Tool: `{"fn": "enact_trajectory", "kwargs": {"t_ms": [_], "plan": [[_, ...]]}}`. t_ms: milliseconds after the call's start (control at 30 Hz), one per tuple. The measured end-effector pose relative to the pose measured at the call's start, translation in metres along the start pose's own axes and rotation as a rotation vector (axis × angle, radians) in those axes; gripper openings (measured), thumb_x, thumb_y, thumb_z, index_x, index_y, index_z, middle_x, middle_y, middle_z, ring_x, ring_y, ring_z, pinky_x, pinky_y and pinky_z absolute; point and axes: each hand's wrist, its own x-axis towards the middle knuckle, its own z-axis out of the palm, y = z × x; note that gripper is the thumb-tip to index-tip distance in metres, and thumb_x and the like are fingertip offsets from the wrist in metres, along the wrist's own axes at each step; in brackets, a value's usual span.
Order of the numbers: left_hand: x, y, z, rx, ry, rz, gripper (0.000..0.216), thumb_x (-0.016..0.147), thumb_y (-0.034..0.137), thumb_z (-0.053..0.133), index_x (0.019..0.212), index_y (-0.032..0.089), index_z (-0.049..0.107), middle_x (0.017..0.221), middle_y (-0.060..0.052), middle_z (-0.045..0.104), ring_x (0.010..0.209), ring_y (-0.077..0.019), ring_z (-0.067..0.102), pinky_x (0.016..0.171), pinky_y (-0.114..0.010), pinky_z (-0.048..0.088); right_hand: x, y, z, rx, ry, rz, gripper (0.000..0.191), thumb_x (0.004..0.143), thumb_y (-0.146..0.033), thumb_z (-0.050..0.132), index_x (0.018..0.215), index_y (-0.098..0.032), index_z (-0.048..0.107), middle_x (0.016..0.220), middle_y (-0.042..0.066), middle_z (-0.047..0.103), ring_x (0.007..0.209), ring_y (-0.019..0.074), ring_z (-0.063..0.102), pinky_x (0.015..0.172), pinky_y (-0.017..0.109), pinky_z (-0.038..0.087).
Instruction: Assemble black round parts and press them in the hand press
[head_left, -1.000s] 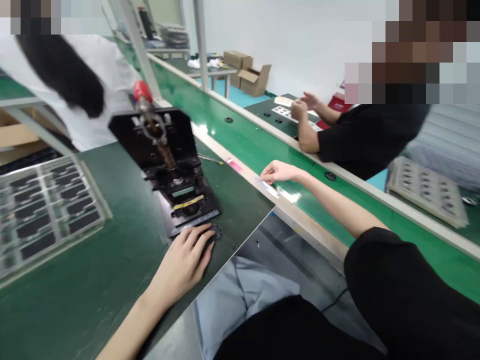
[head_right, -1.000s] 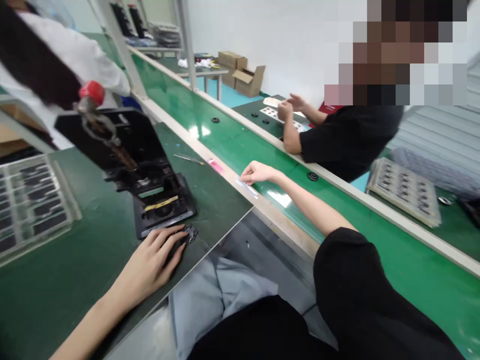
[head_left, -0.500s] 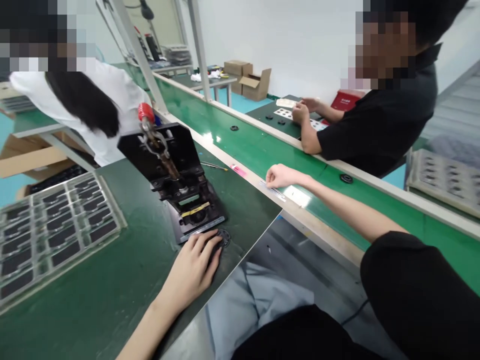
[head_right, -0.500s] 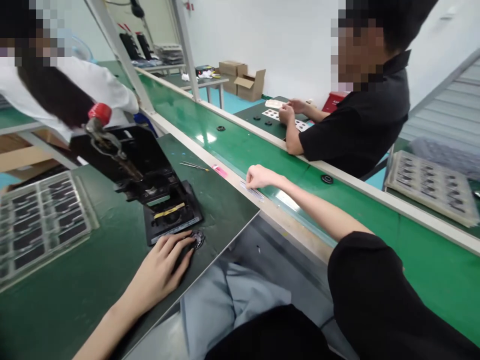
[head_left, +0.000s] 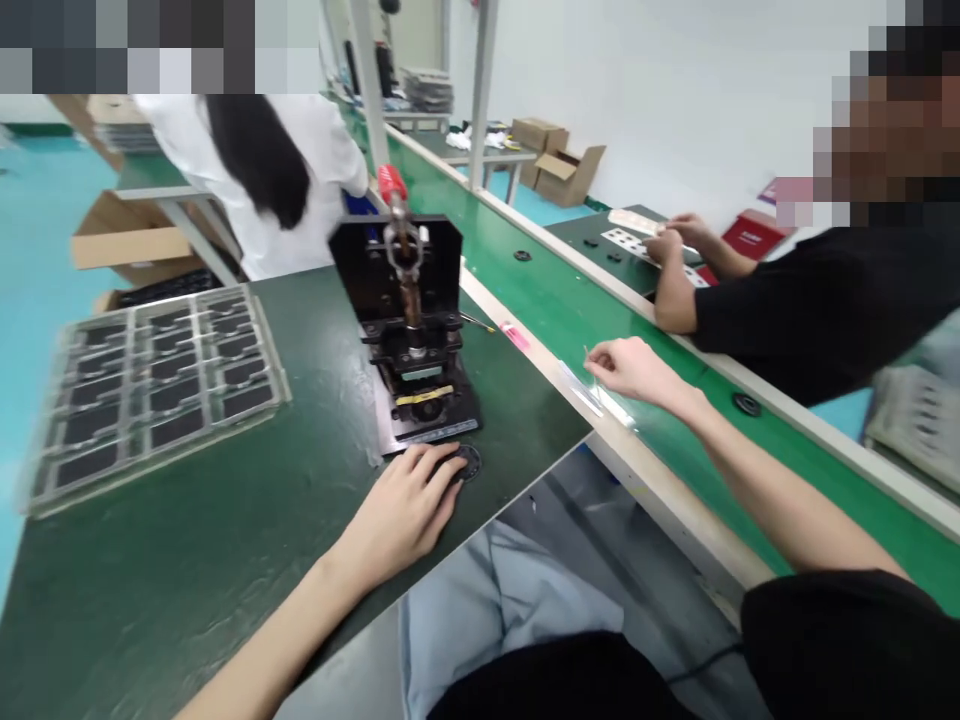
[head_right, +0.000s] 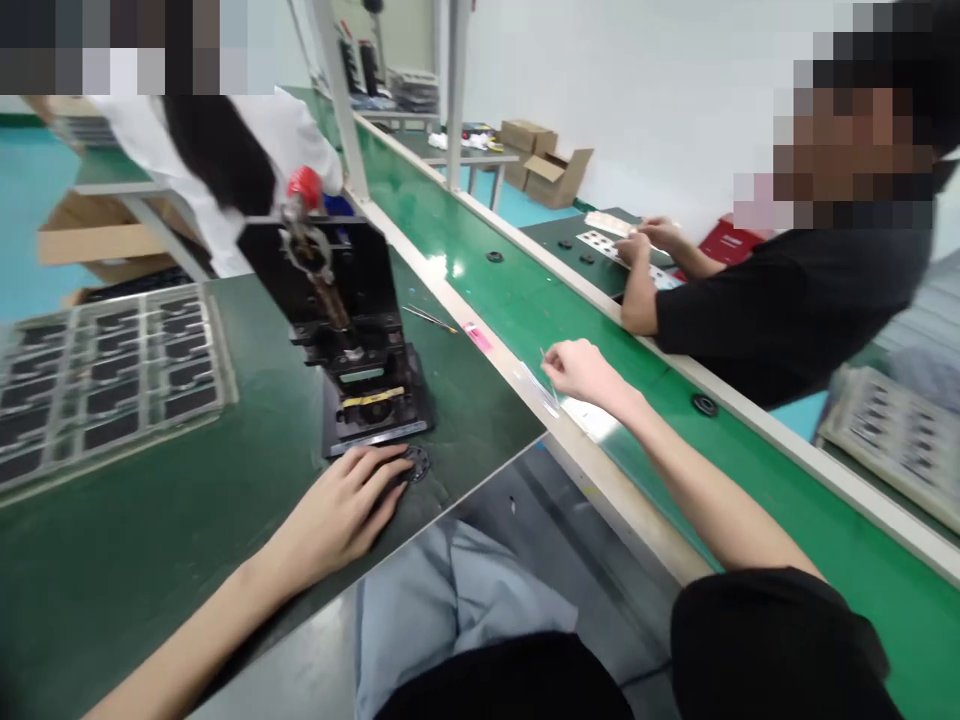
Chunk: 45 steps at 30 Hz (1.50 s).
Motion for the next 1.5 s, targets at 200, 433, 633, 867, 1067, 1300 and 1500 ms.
{"fn": "enact_trajectory", "kwargs": {"t_ms": [200, 433, 633, 867, 1067, 1300, 1500], "plan": [[0.005, -0.006, 0.000, -0.007, 0.025, 0.053, 0.026, 0.104, 0.025, 0.050, 0.126, 0.016, 0.061, 0.128, -0.013, 0.068, 0.113, -0.0274, 0.064, 0.098, -0.044, 0.057, -0.066, 0.024, -0.010, 0.467, 0.371, 0.107, 0.033, 0.093, -0.049, 0.066, 0.077, -0.020, 0.065, 0.078, 0.008, 0.078, 0.072, 0.0213, 0.074, 0.070, 0.030, 0.059], [0.006, -0.005, 0.000, 0.015, 0.026, 0.074, 0.026, 0.103, 0.023, 0.052, 0.127, 0.014, 0.060, 0.127, -0.014, 0.067, 0.116, -0.0285, 0.062, 0.100, -0.045, 0.056, -0.122, 0.023, 0.001, 0.559, 0.655, 0.117, 0.035, 0.094, -0.055, 0.068, 0.082, -0.022, 0.064, 0.080, 0.007, 0.077, 0.067, 0.0192, 0.074, 0.065, 0.031, 0.061], [0.007, -0.005, 0.000, 0.041, 0.027, 0.094, 0.027, 0.103, 0.022, 0.053, 0.127, 0.012, 0.060, 0.128, -0.015, 0.066, 0.117, -0.0285, 0.061, 0.100, -0.044, 0.056, -0.117, 0.006, -0.001, 0.483, 0.741, -0.020, 0.023, 0.097, -0.043, 0.067, 0.086, -0.023, 0.067, 0.081, 0.004, 0.076, 0.070, 0.0192, 0.073, 0.067, 0.034, 0.061], [0.006, -0.004, -0.001, 0.046, 0.015, 0.085, 0.026, 0.104, 0.022, 0.052, 0.127, 0.013, 0.060, 0.128, -0.014, 0.067, 0.116, -0.0283, 0.062, 0.099, -0.043, 0.057, -0.103, 0.006, 0.005, 0.579, 0.796, -0.039, 0.019, 0.098, -0.043, 0.067, 0.093, -0.024, 0.067, 0.086, 0.005, 0.074, 0.076, 0.0205, 0.074, 0.071, 0.036, 0.063], [0.009, -0.003, -0.001, 0.039, 0.032, 0.090, 0.025, 0.103, 0.022, 0.052, 0.124, 0.012, 0.061, 0.126, -0.014, 0.067, 0.112, -0.0281, 0.062, 0.097, -0.043, 0.057, -0.088, 0.010, 0.019, 0.700, 0.803, -0.059, 0.023, 0.098, -0.045, 0.067, 0.092, -0.023, 0.064, 0.092, 0.006, 0.076, 0.076, 0.0187, 0.074, 0.070, 0.034, 0.064], [0.008, -0.003, -0.002, 0.055, 0.028, 0.092, 0.024, 0.104, 0.021, 0.051, 0.124, 0.012, 0.060, 0.126, -0.014, 0.067, 0.112, -0.0279, 0.062, 0.096, -0.043, 0.058, -0.071, 0.006, 0.024, 0.835, 0.754, -0.052, 0.031, 0.095, -0.053, 0.070, 0.091, -0.022, 0.064, 0.080, 0.004, 0.076, 0.070, 0.0182, 0.074, 0.071, 0.035, 0.064], [0.007, -0.003, -0.001, 0.067, 0.022, 0.089, 0.025, 0.103, 0.022, 0.052, 0.125, 0.012, 0.060, 0.126, -0.015, 0.067, 0.114, -0.0292, 0.063, 0.096, -0.044, 0.059, -0.077, -0.016, 0.014, 0.884, 0.593, -0.075, 0.036, 0.094, -0.058, 0.069, 0.091, -0.023, 0.061, 0.076, 0.003, 0.076, 0.065, 0.0182, 0.073, 0.063, 0.032, 0.064]]}}
